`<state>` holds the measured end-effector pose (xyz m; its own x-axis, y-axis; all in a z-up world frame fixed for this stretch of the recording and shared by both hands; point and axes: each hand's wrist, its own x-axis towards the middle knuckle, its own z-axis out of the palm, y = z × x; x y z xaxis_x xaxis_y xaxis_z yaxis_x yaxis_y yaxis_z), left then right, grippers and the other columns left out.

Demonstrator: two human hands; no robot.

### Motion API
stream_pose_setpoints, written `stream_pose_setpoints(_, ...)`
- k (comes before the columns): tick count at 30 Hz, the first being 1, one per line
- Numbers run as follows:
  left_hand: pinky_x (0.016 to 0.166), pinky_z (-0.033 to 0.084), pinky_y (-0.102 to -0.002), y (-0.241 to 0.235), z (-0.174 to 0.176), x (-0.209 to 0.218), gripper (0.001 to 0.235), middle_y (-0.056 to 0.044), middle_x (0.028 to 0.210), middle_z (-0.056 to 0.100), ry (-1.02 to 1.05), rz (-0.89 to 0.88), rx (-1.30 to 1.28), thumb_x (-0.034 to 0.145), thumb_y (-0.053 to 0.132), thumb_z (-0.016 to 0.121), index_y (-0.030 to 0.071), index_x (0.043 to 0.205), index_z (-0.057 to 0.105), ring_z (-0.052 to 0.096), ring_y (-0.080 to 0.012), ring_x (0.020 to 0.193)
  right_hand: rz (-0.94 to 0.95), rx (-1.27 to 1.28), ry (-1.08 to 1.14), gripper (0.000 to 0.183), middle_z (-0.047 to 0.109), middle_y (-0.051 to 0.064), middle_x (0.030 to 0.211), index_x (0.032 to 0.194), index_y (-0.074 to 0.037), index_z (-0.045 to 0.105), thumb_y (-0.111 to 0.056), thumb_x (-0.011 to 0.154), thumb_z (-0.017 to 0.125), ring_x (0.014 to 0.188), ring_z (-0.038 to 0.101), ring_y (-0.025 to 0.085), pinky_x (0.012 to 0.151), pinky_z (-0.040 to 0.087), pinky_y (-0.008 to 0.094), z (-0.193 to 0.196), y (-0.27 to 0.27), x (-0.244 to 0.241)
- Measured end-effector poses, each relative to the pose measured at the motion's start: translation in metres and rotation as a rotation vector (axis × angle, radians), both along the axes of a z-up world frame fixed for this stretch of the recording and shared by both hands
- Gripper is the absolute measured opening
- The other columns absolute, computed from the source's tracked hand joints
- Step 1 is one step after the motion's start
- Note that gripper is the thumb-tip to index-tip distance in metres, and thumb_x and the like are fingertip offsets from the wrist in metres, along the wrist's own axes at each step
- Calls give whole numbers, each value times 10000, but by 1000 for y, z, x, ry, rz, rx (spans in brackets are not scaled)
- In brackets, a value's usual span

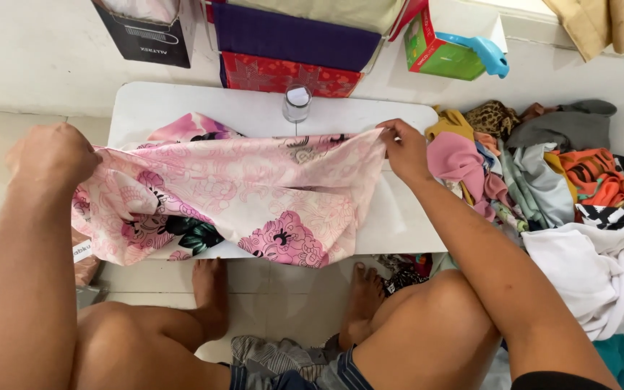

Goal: The person uses a lint roller to clean a folded piece of fabric, then places it into a clear plastic bag and seals it. They then pick up a larger floral-patterned cloth, unfold it, and fold it neatly on the table.

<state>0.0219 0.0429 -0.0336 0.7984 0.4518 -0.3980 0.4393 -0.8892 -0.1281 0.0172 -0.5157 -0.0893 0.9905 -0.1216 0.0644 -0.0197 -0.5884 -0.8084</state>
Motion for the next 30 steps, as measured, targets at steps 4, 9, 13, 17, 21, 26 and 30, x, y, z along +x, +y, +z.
stream_pose_setpoints(4, 839, 631, -475, 3, -7, -1, 288, -145, 1172, 803, -38, -88, -7, 970, 336, 642, 243, 1152, 845, 753, -367, 1069, -265, 155, -10, 223, 649, 20, 812, 1045, -163, 726, -76, 977, 533, 567, 602, 134, 562, 613, 294, 15, -7, 8)
stream_pose_setpoints(9, 848, 611, -489, -9, 1, -8, 275, -101, 1182, 793, -12, -195, -158, 988, 340, 691, 203, 1180, 833, 717, -331, 1084, -224, -220, -8, 484, 488, 126, 1095, 1174, -108, 405, -126, 797, 709, 991, 542, 244, 808, 462, 395, -44, -49, 10)
stream_pose_setpoints(13, 793, 622, -470, -25, 15, -10, 249, -102, 1100, 820, 17, -176, -186, 1004, 314, 681, 197, 1155, 840, 745, -322, 987, 340, -341, -19, 192, 686, 63, 859, 996, -116, 560, -40, 844, 650, 767, 630, 189, 702, 479, 356, -14, 0, -5)
stream_pose_setpoints(17, 842, 597, -489, -30, 10, -5, 258, -105, 1156, 774, 21, -188, -148, 980, 377, 693, 230, 1135, 836, 723, -335, 1045, 541, -618, 348, 249, 635, 40, 1187, 1174, -166, 670, -229, 934, 698, 963, 643, 230, 802, 517, 389, -22, 31, -19)
stream_pose_setpoints(21, 845, 615, -486, -39, 15, -8, 272, -102, 1187, 768, 48, -232, -115, 978, 372, 691, 238, 1179, 816, 725, -335, 1064, 622, -651, 280, 80, 686, 23, 996, 953, -169, 697, -165, 887, 652, 854, 653, 214, 744, 497, 352, -36, 23, -9)
stream_pose_setpoints(26, 808, 603, -496, -35, 7, -4, 254, -108, 1151, 755, 41, -217, -127, 963, 359, 690, 223, 1136, 816, 717, -340, 1045, 637, -558, 513, 237, 777, 7, 1004, 973, -146, 776, -292, 804, 857, 927, 715, 155, 829, 544, 292, -35, 42, -16)
stream_pose_setpoints(30, 813, 602, -508, -36, 5, -4, 257, -121, 1164, 752, 36, -227, -132, 956, 350, 693, 219, 1141, 816, 717, -351, 1045, 652, -724, 601, 262, 737, 26, 1121, 1070, -149, 760, -242, 835, 828, 999, 684, 224, 802, 524, 360, -49, 42, -18)
